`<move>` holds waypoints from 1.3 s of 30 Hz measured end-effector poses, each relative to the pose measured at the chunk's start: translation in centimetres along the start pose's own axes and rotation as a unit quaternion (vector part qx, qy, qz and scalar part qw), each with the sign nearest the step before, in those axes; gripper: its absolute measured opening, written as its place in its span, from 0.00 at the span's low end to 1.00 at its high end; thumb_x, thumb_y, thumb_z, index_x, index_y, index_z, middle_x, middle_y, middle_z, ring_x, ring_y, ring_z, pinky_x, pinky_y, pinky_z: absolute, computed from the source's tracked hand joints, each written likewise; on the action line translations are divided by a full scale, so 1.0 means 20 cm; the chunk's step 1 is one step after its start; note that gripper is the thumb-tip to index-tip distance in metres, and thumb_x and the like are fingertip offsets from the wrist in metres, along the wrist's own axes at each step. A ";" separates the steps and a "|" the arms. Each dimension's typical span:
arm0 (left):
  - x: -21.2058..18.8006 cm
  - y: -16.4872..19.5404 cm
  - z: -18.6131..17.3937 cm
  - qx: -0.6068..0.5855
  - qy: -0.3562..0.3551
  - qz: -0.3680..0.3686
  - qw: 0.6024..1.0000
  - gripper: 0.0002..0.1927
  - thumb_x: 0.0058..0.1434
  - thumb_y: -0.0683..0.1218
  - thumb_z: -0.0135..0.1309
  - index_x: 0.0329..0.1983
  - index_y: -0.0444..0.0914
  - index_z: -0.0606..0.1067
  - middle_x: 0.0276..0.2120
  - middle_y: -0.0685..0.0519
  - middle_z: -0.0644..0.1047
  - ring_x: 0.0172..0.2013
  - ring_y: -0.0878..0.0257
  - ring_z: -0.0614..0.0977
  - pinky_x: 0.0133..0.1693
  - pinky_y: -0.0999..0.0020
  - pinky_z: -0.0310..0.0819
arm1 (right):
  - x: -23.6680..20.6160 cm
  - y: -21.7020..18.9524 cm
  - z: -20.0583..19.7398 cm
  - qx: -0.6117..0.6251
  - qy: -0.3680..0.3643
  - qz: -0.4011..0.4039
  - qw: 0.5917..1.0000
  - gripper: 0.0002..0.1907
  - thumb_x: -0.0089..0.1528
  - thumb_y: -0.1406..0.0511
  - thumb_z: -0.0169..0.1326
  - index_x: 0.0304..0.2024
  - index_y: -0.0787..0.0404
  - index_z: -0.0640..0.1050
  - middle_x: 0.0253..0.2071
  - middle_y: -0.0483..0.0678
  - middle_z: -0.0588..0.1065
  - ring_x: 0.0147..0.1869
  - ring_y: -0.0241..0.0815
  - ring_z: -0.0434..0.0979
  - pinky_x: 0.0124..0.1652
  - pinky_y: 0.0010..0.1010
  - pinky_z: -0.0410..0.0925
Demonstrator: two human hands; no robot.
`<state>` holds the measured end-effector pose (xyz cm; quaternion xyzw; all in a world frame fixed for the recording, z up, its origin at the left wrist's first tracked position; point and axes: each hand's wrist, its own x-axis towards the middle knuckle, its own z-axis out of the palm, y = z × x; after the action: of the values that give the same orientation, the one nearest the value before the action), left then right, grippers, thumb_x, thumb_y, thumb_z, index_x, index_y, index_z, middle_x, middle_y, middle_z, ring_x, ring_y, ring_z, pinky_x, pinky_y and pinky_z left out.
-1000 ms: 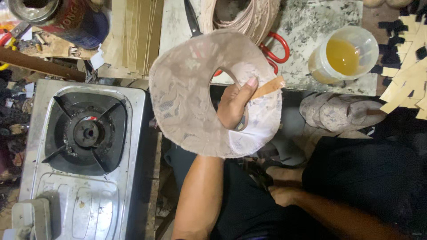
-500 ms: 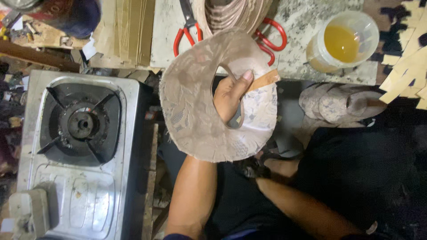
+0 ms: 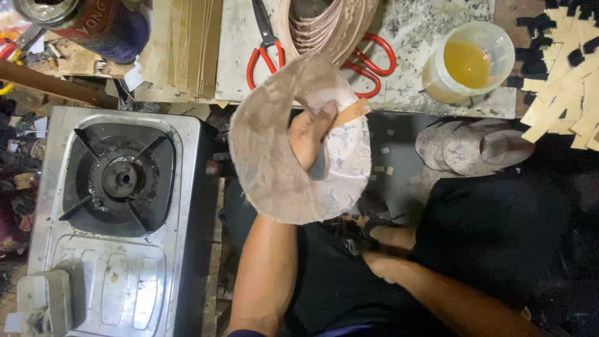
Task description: The person sits on the floor and applies a yellow liquid, likely glue, from a cup onto lace shoe upper pieces, rubbing it over the fabric by hand. They turn and reposition each upper piece, then place finished pieces onto a stack on the workbench.
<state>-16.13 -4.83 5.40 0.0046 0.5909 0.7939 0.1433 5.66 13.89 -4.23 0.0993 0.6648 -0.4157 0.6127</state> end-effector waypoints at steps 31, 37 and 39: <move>-0.32 0.00 0.27 -0.070 -0.091 -0.089 0.989 0.17 0.72 0.51 0.47 0.44 0.33 0.78 0.34 0.55 0.80 0.31 0.69 0.77 0.35 0.71 0.71 | -0.51 0.17 -0.23 0.504 0.129 -0.393 0.758 0.29 0.69 0.54 0.39 0.63 0.67 0.69 0.49 0.55 0.76 0.53 0.48 0.76 0.53 0.43 0.69; -0.22 0.12 0.33 -0.039 -0.132 -0.062 0.989 0.18 0.74 0.52 0.47 0.45 0.32 0.78 0.34 0.56 0.79 0.32 0.69 0.77 0.36 0.72 0.71 | -0.35 0.28 -0.23 0.372 0.260 -0.330 0.828 0.20 0.71 0.60 0.50 0.42 0.75 0.78 0.22 0.48 0.71 0.26 0.41 0.68 0.36 0.38 0.67; -0.19 0.13 0.34 -0.045 -0.129 -0.058 0.989 0.17 0.74 0.52 0.48 0.45 0.32 0.78 0.34 0.56 0.79 0.33 0.70 0.77 0.36 0.72 0.71 | -0.35 0.29 -0.23 0.374 0.281 -0.303 0.830 0.18 0.70 0.62 0.54 0.38 0.75 0.79 0.22 0.46 0.70 0.25 0.39 0.66 0.32 0.38 0.63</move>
<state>-11.77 0.00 10.52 0.0662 0.5304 0.8027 0.2644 7.59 23.28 -0.82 0.2268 0.5985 -0.7517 0.1591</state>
